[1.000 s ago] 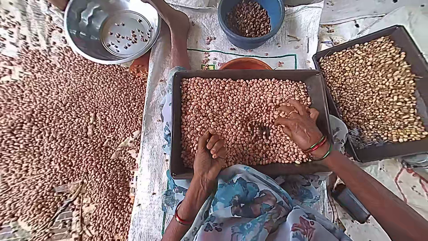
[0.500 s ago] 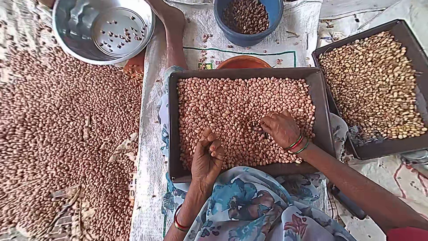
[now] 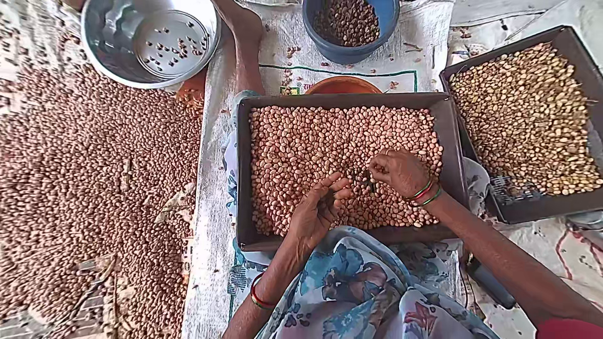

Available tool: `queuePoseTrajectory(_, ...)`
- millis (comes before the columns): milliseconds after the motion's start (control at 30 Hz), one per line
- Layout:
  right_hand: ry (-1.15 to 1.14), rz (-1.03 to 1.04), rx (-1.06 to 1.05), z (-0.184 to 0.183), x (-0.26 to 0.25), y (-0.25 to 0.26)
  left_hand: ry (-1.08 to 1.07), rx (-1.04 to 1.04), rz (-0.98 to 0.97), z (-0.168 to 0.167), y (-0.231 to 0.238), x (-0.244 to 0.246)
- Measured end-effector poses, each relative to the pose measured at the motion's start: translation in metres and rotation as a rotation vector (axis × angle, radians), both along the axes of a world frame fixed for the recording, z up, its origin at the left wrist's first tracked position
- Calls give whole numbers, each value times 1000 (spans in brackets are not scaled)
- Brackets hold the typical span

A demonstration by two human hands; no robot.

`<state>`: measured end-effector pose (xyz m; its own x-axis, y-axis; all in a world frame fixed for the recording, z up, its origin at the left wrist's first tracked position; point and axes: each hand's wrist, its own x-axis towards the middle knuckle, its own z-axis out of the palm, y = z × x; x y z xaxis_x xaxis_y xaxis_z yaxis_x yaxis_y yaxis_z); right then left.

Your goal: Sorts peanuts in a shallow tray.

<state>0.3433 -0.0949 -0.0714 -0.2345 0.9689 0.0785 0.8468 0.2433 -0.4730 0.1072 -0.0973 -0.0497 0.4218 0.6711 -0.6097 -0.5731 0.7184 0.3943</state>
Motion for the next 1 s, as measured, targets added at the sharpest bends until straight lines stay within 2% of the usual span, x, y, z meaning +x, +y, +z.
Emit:
queuePoseTrajectory(100, 490, -18, -192, 27, 5, 5, 64, -11, -43, 2, 2, 5)
queuePoseTrajectory(133, 580, -1, -243, 32, 4, 6, 73, -17, -76, 2, 2, 7)
queuePoseTrajectory(167, 533, 9, -253, 34, 2, 7, 71, -11, -108, 2, 2, 8)
queuePoseTrajectory(300, -82, 31, -145, 12, -5, 7, 51, -2, -68, 4, 2, 9)
queuePoseTrajectory(400, -250, 32, 44, -17, -9, 0, 45, 5, 17, 3, 3, 3)
queuePoseTrajectory(433, -236, 8, 30, -18, -10, -1, 53, 6, 36, 3, 3, 2)
queuePoseTrajectory(500, -69, -69, -113, -1, -7, 2, 77, 14, 31, 2, 3, 3)
queuePoseTrajectory(567, 264, -111, -306, 28, -1, 7, 106, 13, -21, 1, 4, 5)
queuePoseTrajectory(633, 579, -56, -404, 39, 0, 8, 124, -7, -97, 0, 3, 6)
queuePoseTrajectory(667, 588, -37, -399, 39, -2, 9, 125, -5, -136, 0, 3, 6)
queuePoseTrajectory(833, -61, -42, -215, 7, -19, 12, 118, -14, -133, 4, 4, 8)
queuePoseTrajectory(933, -145, -48, -125, -8, -27, 6, 126, -16, -41, 4, 3, 3)
queuePoseTrajectory(1000, -59, -77, -264, 3, -21, 11, 138, 4, -26, 3, 4, 4)
